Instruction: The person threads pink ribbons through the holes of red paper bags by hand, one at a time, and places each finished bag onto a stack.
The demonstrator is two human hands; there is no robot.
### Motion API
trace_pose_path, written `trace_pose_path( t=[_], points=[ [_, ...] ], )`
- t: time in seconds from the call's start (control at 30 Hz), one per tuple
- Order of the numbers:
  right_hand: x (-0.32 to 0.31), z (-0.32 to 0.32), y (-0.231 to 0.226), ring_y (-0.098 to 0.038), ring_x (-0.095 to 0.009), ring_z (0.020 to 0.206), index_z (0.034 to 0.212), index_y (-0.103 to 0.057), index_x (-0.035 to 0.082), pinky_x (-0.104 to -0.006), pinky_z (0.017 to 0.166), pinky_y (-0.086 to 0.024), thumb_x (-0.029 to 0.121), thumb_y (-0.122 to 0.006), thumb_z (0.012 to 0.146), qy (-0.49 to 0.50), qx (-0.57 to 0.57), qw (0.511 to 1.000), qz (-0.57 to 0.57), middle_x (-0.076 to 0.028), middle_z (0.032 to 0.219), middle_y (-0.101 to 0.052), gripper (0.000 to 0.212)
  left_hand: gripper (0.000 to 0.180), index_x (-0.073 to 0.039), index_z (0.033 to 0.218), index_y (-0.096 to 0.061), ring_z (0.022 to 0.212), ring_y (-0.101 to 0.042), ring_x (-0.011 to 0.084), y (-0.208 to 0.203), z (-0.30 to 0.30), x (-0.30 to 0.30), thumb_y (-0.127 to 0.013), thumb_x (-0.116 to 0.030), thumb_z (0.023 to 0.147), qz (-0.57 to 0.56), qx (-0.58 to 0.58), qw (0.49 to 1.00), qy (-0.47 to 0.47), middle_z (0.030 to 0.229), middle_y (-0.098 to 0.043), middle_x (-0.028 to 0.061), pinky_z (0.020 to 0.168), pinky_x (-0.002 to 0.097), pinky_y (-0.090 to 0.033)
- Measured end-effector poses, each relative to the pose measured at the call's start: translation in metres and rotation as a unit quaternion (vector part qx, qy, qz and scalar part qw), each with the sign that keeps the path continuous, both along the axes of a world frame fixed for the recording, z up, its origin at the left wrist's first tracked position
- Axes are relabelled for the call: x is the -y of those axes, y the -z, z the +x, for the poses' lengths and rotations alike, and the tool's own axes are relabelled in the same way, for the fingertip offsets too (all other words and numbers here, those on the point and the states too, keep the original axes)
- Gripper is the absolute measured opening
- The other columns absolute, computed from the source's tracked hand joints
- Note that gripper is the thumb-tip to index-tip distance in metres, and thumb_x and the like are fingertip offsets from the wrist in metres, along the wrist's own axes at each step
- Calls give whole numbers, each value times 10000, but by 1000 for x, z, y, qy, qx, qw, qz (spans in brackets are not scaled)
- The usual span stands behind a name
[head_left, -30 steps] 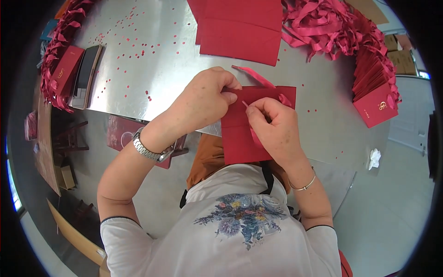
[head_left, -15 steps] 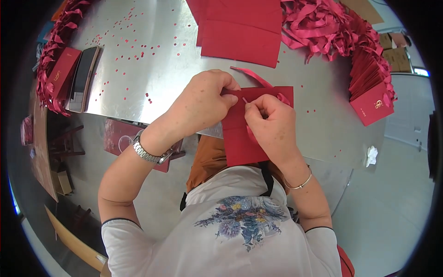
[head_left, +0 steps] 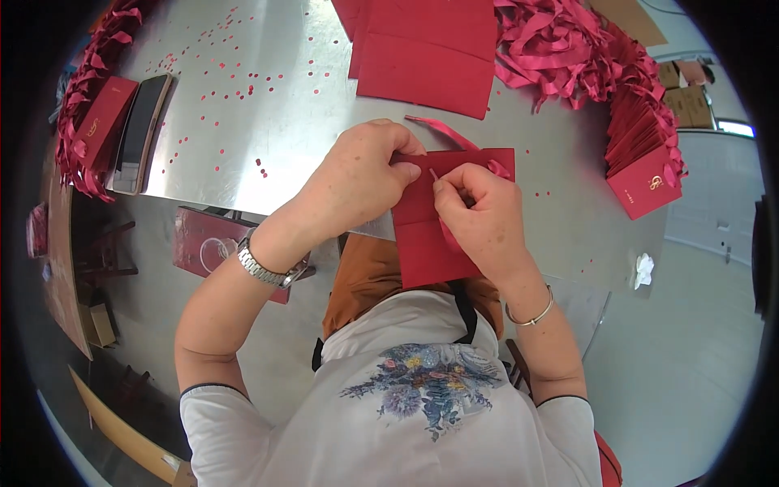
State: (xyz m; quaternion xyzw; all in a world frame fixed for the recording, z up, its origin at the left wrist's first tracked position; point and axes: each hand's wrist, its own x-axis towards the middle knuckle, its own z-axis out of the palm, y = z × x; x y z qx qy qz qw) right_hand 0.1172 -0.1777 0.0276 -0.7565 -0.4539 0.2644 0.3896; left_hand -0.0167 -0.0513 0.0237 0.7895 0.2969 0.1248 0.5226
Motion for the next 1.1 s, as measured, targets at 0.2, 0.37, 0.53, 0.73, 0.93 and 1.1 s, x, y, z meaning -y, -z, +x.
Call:
trace_pose_path(
  t=[0.2,0.37,0.53,0.73,0.93,1.1],
  points=[
    [-1,1,-2,-597,-226,524,776,-652,-6,-338,544,-475,100,-663,813,-8,18,1000,-16,-140,624,-627,112,168,31,975,-658,828,-628,206,0,0,0,-642,-25,818,14,2,1000,8,910,-654,116,767,319,-506],
    [-12,9,-18,-619,-270,557,746,-648,-26,-371,570,-490,108,-641,791,-41,15,998,-49,-164,617,-619,141,130,29,943,-628,837,-615,249,9,-2,7,-640,9,816,52,60,997,-3,913,-623,125,760,340,-500],
    [-35,15,-39,-641,-350,635,705,-639,-57,-421,617,-509,109,-593,739,-120,101,976,-149,-218,664,-630,175,103,29,911,-607,831,-609,327,18,-4,15,-610,47,809,71,122,990,-26,909,-603,169,748,380,-501],
    [-40,3,-31,-643,-394,698,729,-659,-24,-465,657,-520,137,-602,770,-168,305,930,-119,-215,717,-646,175,96,27,889,-612,832,-604,390,21,-3,15,-598,57,799,79,151,984,-46,906,-593,199,742,410,-503],
    [-27,1,-6,-637,-369,674,747,-619,13,-479,612,-500,146,-614,826,-108,231,967,3,-178,722,-647,154,108,20,941,-641,812,-620,270,22,-5,9,-624,9,835,74,156,984,-51,900,-630,143,718,350,-509],
    [-16,-1,11,-624,-315,632,737,-523,40,-422,558,-494,129,-635,850,-96,286,947,106,-129,672,-598,182,174,0,1010,-680,552,-562,74,-7,0,-15,-546,-93,948,-151,5,988,-7,748,-630,41,499,242,-476]
  ],
)
